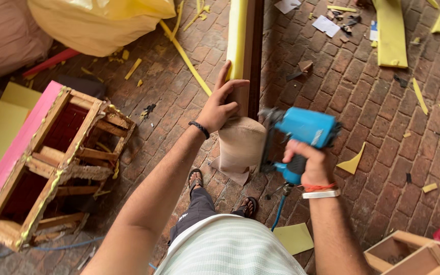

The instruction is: The person staples beige fabric onto a wooden furniture frame using a pneumatic staple gun. They pull and smooth the fabric along edges and corners, then fire staples to secure it in place.

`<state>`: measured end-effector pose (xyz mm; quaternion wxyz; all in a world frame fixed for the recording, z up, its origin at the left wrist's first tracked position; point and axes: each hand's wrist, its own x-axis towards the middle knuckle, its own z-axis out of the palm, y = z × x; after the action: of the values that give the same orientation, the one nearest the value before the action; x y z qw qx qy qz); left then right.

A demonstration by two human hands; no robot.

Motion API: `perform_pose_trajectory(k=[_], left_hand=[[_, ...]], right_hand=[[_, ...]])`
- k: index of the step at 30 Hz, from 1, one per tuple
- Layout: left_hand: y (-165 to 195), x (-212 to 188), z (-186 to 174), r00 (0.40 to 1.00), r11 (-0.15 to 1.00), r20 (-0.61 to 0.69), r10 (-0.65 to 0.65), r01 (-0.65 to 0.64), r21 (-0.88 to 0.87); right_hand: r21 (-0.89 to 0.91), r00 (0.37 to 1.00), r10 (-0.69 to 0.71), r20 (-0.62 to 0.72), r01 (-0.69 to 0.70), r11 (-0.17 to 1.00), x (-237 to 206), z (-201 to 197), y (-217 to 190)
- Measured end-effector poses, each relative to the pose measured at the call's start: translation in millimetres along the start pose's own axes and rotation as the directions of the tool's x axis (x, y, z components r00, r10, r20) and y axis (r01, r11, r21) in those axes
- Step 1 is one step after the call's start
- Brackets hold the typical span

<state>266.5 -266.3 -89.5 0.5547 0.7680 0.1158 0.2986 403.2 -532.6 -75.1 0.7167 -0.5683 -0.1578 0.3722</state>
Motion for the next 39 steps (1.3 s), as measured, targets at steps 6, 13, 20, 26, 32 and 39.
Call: perform_pose_trajectory(k=[6, 13, 20, 26, 32, 39], left_hand=[[-3.8, -3.6, -2.1, 0.999, 1.000, -0.038, -0.010, 0.009, -0.024], [-5.2, -7.2, -1.6, 0.997, 0.998, -0.072, -0.036, 0.039, 0.046], [7.2, -63.9, 7.7, 0.998, 0.986, -0.064, 0.028, -0.017, 0.168], [-4.8, -58.2, -14.7, 0.996, 0.956, 0.092, 0.018, -0.044, 0.289], [-22.6, -55.0, -4.2, 0.997, 0.990, -0.021, 0.070, -0.067, 0.127], [-23.5, -55.5, 0.5, 0.984, 0.989, -0.110, 0.143, -0.147, -0.027]], right_hand=[[-0.079, 0.998, 0.003, -0.058, -0.007, 0.997, 16.6, -28.7, -21.2], [-0.158, 0.981, -0.181, -0.075, 0.168, 0.973, 28.7, 0.4, -6.0], [-0.560, 0.953, -0.305, 0.001, 0.253, 0.789, 56.1, 26.1, 24.2], [-0.557, 0.936, -0.319, 0.148, 0.345, 0.755, 54.8, 31.3, 54.0], [-0.510, 0.886, -0.272, 0.375, 0.442, 0.737, 62.4, 12.6, 61.2], [-0.641, 0.854, -0.330, 0.401, 0.520, 0.565, 64.1, 20.9, 62.1]])
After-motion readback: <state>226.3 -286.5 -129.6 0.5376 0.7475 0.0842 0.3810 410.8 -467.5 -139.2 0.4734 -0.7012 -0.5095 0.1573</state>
